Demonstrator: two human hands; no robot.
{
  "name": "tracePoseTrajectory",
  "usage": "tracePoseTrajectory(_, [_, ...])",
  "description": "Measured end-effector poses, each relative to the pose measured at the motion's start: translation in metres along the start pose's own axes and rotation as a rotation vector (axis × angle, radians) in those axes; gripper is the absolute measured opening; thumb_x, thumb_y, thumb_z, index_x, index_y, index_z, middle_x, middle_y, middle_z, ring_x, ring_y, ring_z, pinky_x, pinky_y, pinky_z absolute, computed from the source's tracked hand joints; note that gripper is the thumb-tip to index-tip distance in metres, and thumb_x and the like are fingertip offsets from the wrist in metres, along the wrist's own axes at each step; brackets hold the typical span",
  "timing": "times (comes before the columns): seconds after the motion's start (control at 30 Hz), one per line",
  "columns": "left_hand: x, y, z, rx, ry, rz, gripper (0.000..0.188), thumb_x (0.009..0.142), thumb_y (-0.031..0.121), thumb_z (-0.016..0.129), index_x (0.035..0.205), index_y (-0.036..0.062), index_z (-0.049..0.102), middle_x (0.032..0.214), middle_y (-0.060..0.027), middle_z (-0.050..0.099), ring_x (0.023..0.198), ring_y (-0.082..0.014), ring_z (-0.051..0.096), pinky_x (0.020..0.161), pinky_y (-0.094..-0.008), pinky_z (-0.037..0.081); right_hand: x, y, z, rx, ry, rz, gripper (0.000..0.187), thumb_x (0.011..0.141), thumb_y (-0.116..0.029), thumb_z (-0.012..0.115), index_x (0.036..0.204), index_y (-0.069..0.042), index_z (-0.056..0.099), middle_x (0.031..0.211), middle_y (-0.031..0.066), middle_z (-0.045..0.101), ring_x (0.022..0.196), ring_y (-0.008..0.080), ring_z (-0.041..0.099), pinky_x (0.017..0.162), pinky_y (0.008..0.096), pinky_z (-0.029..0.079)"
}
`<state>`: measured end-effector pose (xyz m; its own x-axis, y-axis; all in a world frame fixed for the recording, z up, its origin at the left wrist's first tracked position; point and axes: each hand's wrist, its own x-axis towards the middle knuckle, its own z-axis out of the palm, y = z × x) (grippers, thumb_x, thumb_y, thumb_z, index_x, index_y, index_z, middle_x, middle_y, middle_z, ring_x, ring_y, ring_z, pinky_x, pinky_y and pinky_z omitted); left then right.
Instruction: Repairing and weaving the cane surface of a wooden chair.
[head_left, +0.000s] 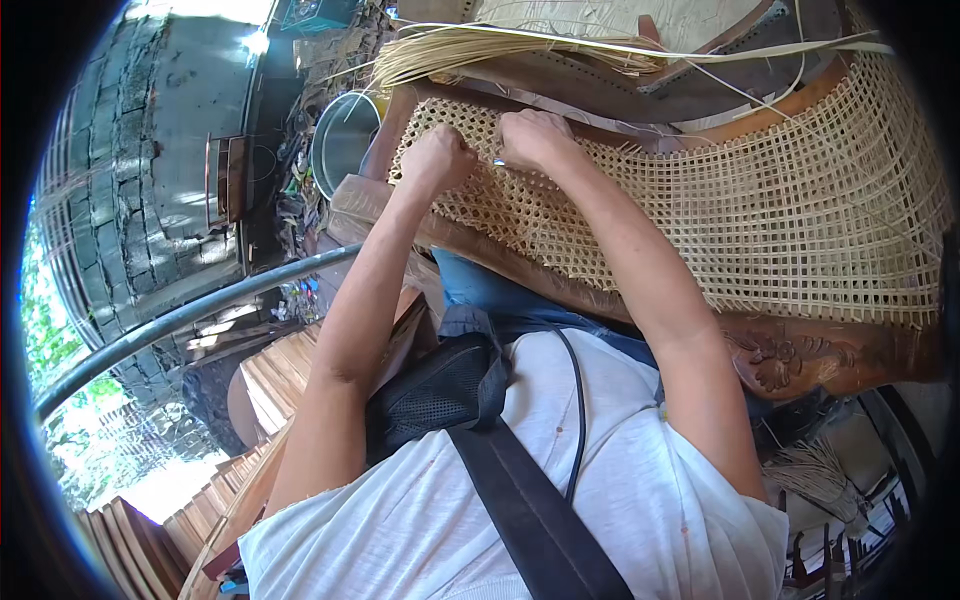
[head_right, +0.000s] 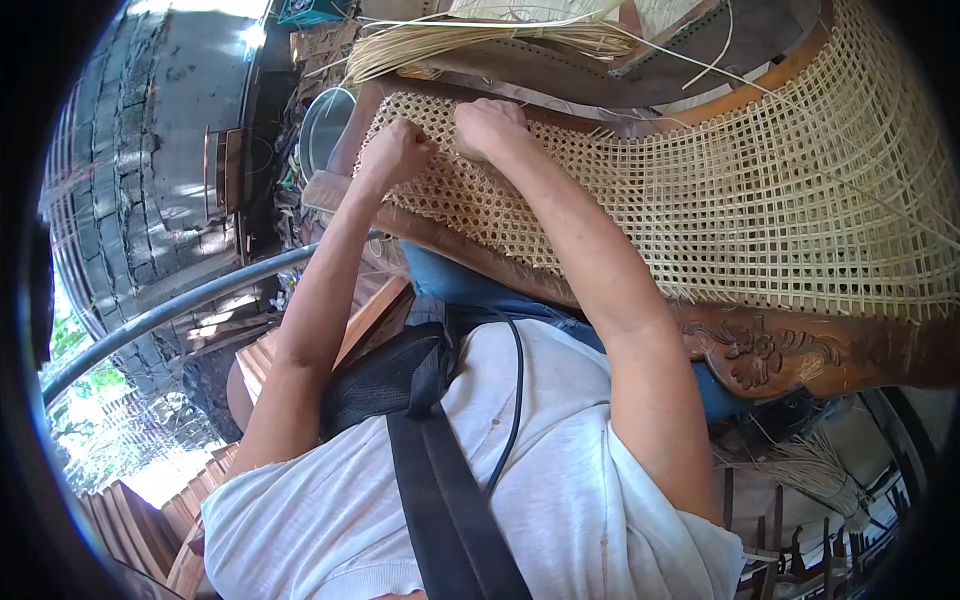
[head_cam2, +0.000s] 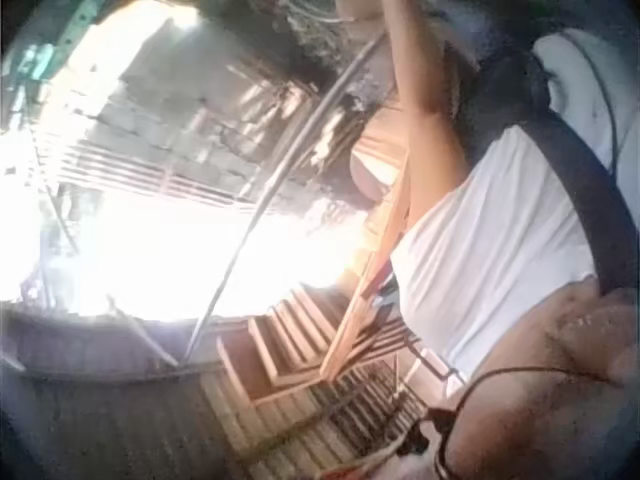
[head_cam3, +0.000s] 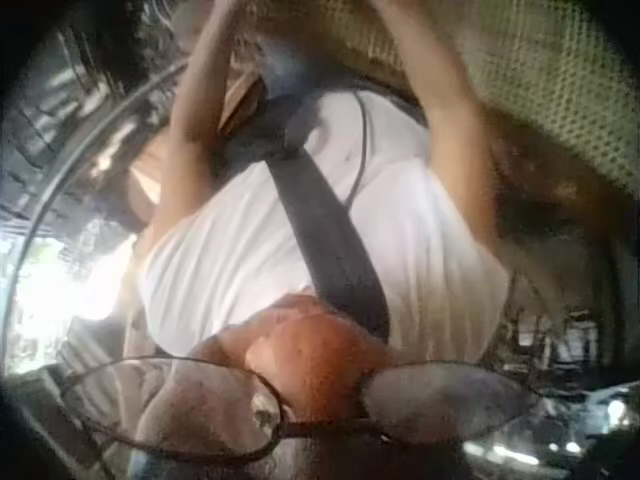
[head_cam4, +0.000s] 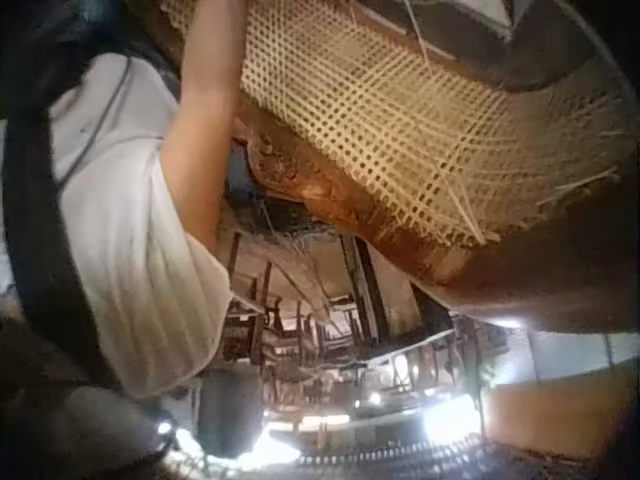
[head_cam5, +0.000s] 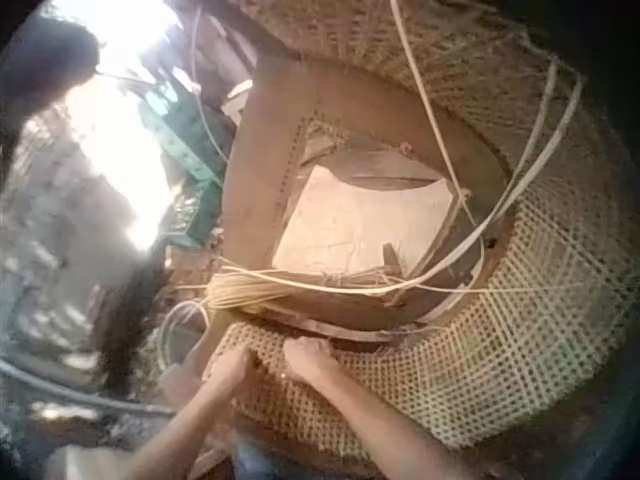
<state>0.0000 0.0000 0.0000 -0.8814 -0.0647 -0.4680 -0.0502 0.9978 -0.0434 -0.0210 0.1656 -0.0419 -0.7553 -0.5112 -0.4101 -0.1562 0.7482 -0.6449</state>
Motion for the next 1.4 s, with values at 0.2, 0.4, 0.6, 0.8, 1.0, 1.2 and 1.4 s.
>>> tracePoseTrajectory(0.2, [-0.007,0.020,0.001,-0.044,-0.065,-0.015,0.029,0.081,0.029,0.064,0.092,0.0054,0.075,0.095,-0.0248,0.071,0.094,-0.0367,0.070,0.087,-0.0446,0.055,-0.004,-0.005,-0.003,-0.010,-0.024,0.062,0.031,0.078,-0.011,0.059,0.104,-0.003,0.074,0.112,0.0168,0.072,0.106,0.0283,0.069,0.089,0.0406,0.055])
tracePoseTrajectory(0.4, [0.000,0.004,-0.005,-0.057,-0.005,-0.015,0.031,0.077,0.030,0.064,0.080,0.0011,0.073,0.078,-0.0237,0.069,0.076,-0.0350,0.069,0.075,-0.0440,0.055,-0.007,-0.006,-0.003,0.003,-0.004,0.061,0.030,0.080,-0.014,0.062,0.104,-0.002,0.074,0.111,0.0173,0.071,0.107,0.0292,0.069,0.090,0.0408,0.055])
tracePoseTrajectory(0.6, [0.000,-0.004,-0.002,-0.118,0.021,0.034,0.032,0.075,0.029,0.066,0.073,-0.0023,0.071,0.064,-0.0212,0.065,0.061,-0.0307,0.066,0.065,-0.0419,0.054,-0.003,-0.013,-0.004,-0.067,0.045,-0.071,0.029,0.077,-0.008,0.059,0.100,0.001,0.073,0.107,0.0207,0.071,0.104,0.0326,0.069,0.090,0.0416,0.055])
tracePoseTrajectory(0.8, [0.003,-0.009,0.003,-0.119,0.035,0.054,0.029,0.076,0.027,0.067,0.075,-0.0019,0.071,0.065,-0.0213,0.065,0.062,-0.0299,0.067,0.065,-0.0418,0.054,0.004,-0.005,0.007,0.085,0.025,0.029,0.028,0.078,-0.010,0.061,0.102,-0.003,0.074,0.109,0.0198,0.071,0.106,0.0309,0.069,0.093,0.0416,0.053])
tracePoseTrajectory(1.0, [0.004,0.000,0.007,-0.059,0.048,0.114,0.028,0.080,0.030,0.068,0.077,0.0028,0.072,0.071,-0.0203,0.068,0.066,-0.0316,0.068,0.066,-0.0425,0.054,-0.004,-0.002,-0.007,0.124,-0.080,0.122,0.032,0.080,-0.008,0.060,0.108,-0.003,0.073,0.116,0.0158,0.071,0.108,0.0269,0.068,0.095,0.0404,0.052])
tracePoseTrajectory(1.2, [-0.003,0.021,-0.010,-0.015,-0.179,-0.007,0.035,0.081,0.041,0.069,0.089,0.0082,0.076,0.097,-0.0192,0.073,0.092,-0.0342,0.070,0.083,-0.0446,0.056,-0.009,-0.001,-0.001,0.148,-0.004,0.160,0.031,0.080,-0.025,0.074,0.102,-0.003,0.074,0.110,0.0166,0.072,0.106,0.0286,0.069,0.092,0.0417,0.053])
tracePoseTrajectory(1.4, [-0.028,0.034,0.002,0.109,0.204,0.138,0.021,0.076,0.023,0.065,0.079,0.0037,0.073,0.079,-0.0215,0.071,0.084,-0.0388,0.069,0.081,-0.0454,0.055,-0.012,0.034,0.004,-0.001,0.128,0.128,0.044,0.083,-0.046,0.076,0.091,-0.003,0.075,0.092,0.0167,0.073,0.093,0.0271,0.070,0.084,0.0442,0.054])
